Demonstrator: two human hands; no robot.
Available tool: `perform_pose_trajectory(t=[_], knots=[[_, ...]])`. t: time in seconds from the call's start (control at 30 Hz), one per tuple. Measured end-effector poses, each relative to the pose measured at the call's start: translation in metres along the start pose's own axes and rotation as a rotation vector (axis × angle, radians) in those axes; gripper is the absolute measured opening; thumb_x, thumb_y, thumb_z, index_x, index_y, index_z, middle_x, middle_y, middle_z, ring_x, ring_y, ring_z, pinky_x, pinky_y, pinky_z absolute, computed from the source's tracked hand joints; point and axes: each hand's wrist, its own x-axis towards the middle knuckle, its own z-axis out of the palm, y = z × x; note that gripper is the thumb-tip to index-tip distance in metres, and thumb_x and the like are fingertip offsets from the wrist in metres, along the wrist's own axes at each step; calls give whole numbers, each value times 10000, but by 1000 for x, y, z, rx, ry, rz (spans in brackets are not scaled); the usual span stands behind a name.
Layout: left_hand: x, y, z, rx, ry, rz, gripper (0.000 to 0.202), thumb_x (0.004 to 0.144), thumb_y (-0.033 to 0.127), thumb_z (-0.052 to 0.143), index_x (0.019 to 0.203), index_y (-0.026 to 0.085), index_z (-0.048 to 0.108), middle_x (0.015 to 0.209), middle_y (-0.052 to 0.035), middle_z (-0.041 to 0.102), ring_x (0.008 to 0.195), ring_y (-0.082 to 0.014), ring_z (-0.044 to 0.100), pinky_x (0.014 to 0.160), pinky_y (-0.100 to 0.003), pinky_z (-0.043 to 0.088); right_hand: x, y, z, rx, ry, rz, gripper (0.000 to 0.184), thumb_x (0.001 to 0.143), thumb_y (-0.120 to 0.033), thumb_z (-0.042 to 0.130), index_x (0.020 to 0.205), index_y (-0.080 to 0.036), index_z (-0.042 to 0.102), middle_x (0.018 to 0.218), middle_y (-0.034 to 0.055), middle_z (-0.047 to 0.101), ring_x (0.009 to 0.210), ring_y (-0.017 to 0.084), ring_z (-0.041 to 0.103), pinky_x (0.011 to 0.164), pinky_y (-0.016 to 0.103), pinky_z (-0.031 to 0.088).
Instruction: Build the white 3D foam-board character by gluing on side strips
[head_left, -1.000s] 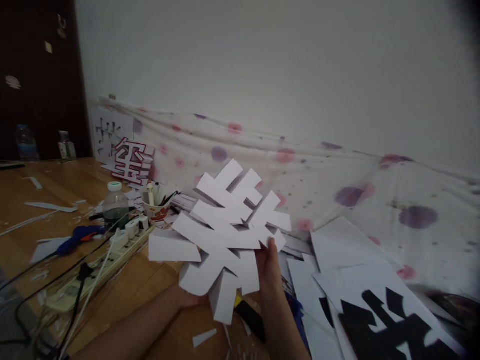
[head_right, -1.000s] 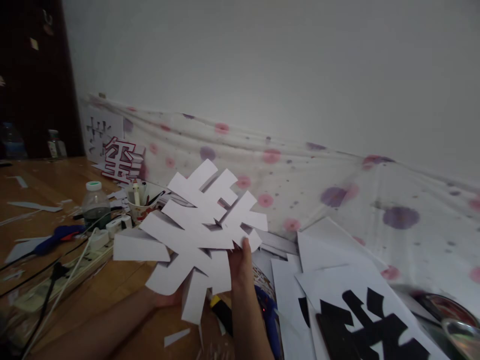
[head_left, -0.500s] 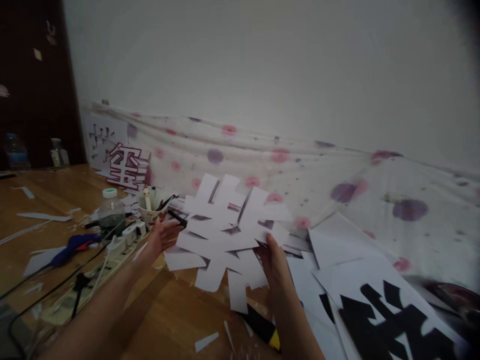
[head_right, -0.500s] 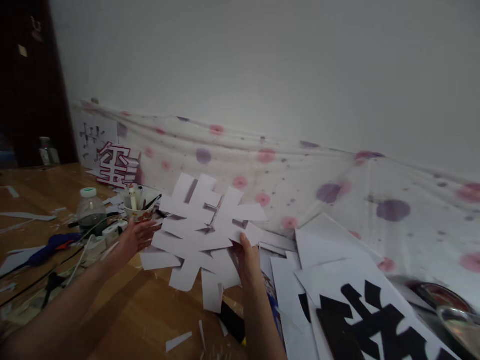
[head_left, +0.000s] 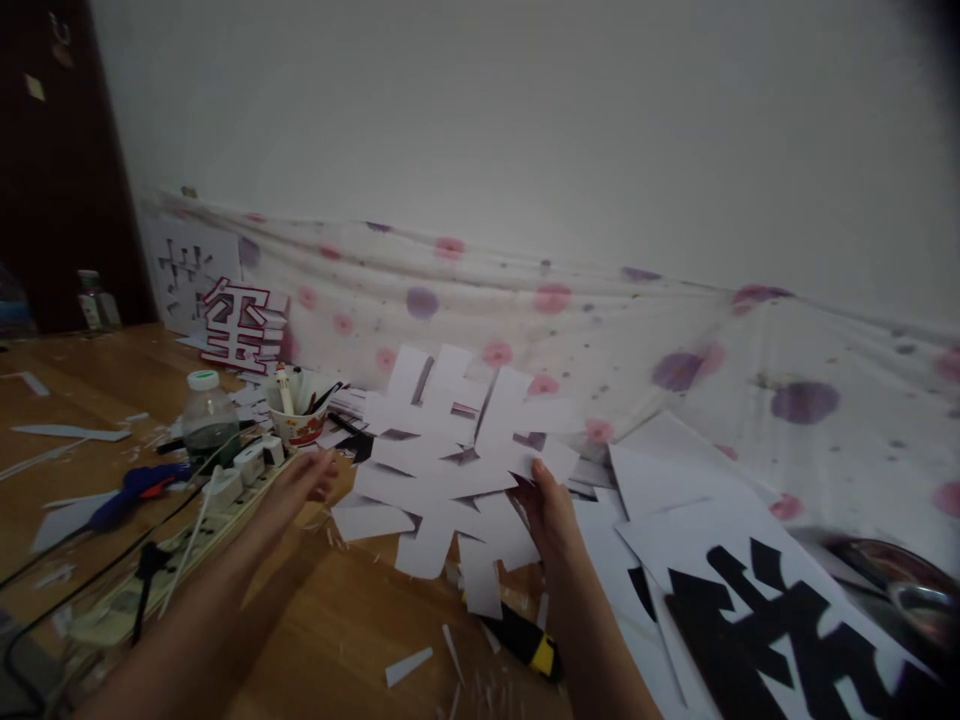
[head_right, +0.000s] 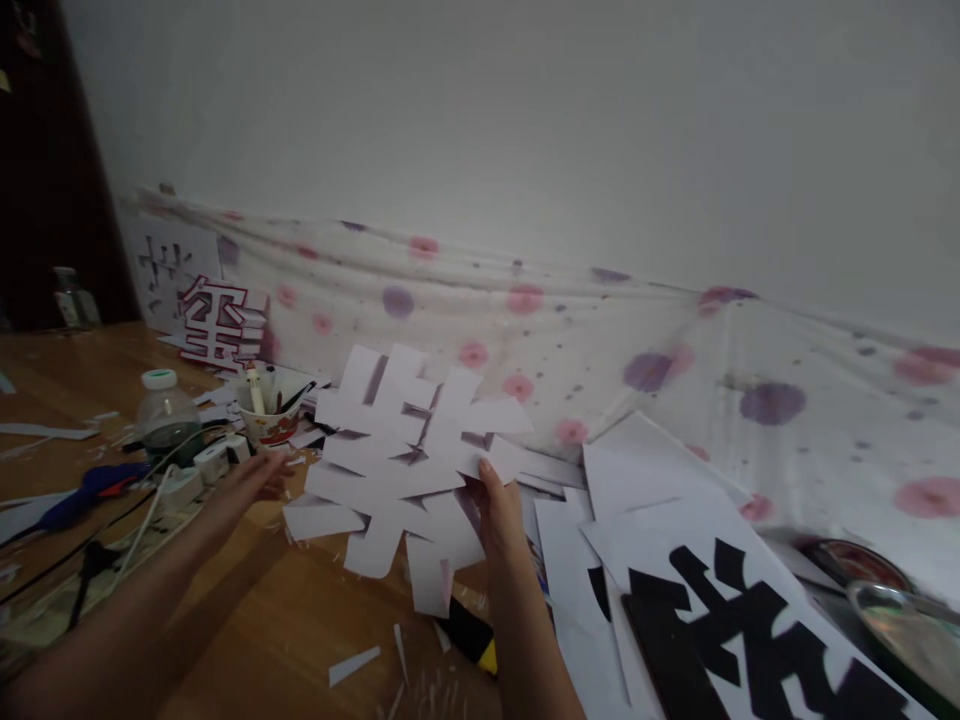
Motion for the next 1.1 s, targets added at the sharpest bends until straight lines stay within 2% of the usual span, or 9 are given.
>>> perform_pose_trajectory(t=[0.03,0.1,0.2,0.3,0.43,0.6,0.83,0.97,1.1], knots=[[1,5,4,-2,-44,2,402,565,453,761,815,156,656,772,-45,679,696,-174,623,618,-240,481,1,1,0,-1,-3,13,360,548,-344,768,841,-208,609,812,-3,715,737,180,665,678,299,531],[1,15,12,-23,-180,1,522,507,437,795,925,165,640,938,-88,686,946,-255,609,796,-308,468,3,4,1,-3,-8,43,385,533,-354,778,845,-204,609,806,-2,717,717,177,666,672,300,535],[-3,26,25,-1,-372,-34,615,478,350,820,1033,190,609,1023,-96,675,1047,-313,569,869,-384,443,3,7,3,-11,-31,91,428,510,-367,793,857,-193,612,791,15,724,701,193,671,643,306,542],[-9,28,34,70,-453,-39,629,455,220,829,1045,217,614,1068,-82,670,1094,-342,545,932,-434,411,2,7,6,-31,-60,135,450,520,-367,794,887,-179,613,826,40,730,728,213,678,664,324,545],[-14,20,38,87,-463,-31,642,472,159,818,1078,227,619,1105,-86,663,1114,-343,539,975,-459,380,3,1,10,-76,-53,208,404,573,-341,782,897,-170,613,806,45,729,702,201,682,681,321,544],[-19,13,40,6,-474,-163,571,523,198,802,1068,218,634,1111,-92,665,1054,-330,581,912,-431,436,10,-6,12,-132,-51,274,359,623,-334,761,900,-157,617,767,52,726,650,181,678,669,299,543],[-25,13,36,32,-490,-138,632,463,135,810,1064,233,642,1084,-79,673,1069,-343,569,918,-436,435,14,-14,16,-188,-84,297,326,654,-347,731,902,-164,624,743,47,720,637,177,672,659,294,535],[-33,11,39,-35,-433,-167,619,466,126,801,1054,225,634,1040,-69,687,1034,-340,589,877,-430,469,15,-13,16,-222,-103,273,302,651,-361,724,866,-172,630,739,43,713,664,187,667,683,317,529],[-39,4,42,-166,-348,-202,689,439,92,804,1086,201,591,1024,-76,695,955,-325,631,784,-391,517,18,-15,19,-271,-91,208,369,621,-373,742,913,-188,614,819,44,706,743,199,653,728,342,505]])
